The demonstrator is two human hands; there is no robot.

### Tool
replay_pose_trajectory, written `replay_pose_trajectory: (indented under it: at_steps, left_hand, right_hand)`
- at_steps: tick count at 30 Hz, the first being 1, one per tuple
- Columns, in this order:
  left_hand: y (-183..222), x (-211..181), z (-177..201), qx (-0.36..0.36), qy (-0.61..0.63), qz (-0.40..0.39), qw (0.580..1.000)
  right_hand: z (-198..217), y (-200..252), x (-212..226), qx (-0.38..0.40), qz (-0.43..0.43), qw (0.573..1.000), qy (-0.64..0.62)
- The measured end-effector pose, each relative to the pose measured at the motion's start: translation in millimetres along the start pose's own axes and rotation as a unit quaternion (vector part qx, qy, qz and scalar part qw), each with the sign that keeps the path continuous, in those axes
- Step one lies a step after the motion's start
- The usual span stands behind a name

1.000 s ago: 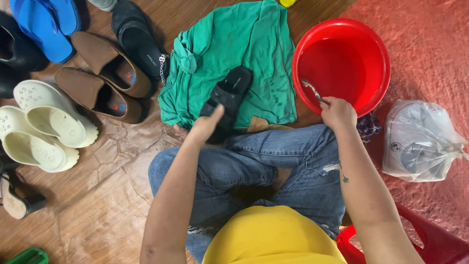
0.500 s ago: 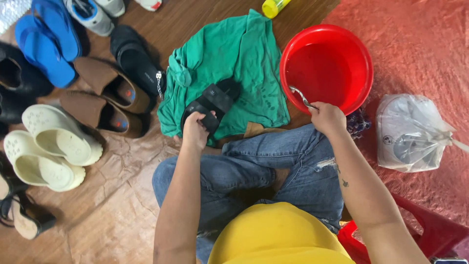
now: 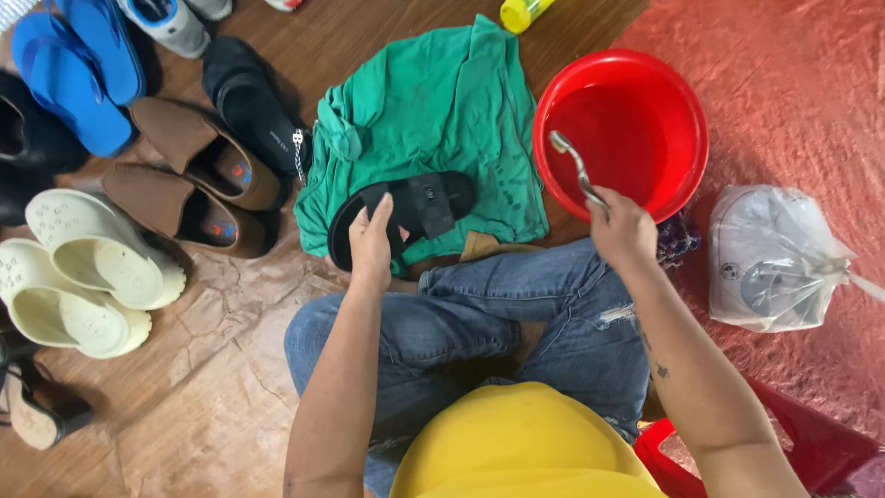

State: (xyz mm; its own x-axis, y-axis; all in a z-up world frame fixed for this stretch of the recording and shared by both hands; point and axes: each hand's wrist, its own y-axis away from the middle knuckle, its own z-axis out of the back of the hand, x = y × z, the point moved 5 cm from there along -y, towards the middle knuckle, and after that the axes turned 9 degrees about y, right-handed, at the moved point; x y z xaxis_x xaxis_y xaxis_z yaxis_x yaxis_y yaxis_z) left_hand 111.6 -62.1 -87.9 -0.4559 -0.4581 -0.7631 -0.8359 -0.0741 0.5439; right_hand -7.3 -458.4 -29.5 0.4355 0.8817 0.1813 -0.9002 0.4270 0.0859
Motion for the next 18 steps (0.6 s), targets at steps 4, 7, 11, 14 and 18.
replay_pose_trajectory:
  at_steps: [4, 7, 11, 14, 18]
  left_hand:
    - [-6.8, 5.1, -3.0, 0.021, -0.012, -0.008, 1.000]
    - [-8.3, 2.1, -3.0, 0.018, -0.019, -0.006, 1.000]
    - [-20.1, 6.5, 10.0, -0.026, 0.014, 0.006, 1.000]
    - [-35.1, 10.3, 16.8, -0.058, -0.001, 0.009, 0.998]
    - [-60.3, 20.7, 25.1, -0.089, -0.025, 0.029, 0.995]
  right_hand:
    - [18.6, 41.9, 82.6, -0.080, 0.169, 0.982, -0.041]
    - [-14.2, 49.9, 104.9, -0.075, 0.207, 0.972, -0.083]
    - [-60.6, 30.0, 98.6, 0.046, 0.149, 0.987, -0.028]
    - [-81.0, 7.9, 93.6, 0.109, 0.095, 0.988, 0.061]
    - [-66.5, 32.7, 156.8, 0.069, 0.182, 0.974, 0.112]
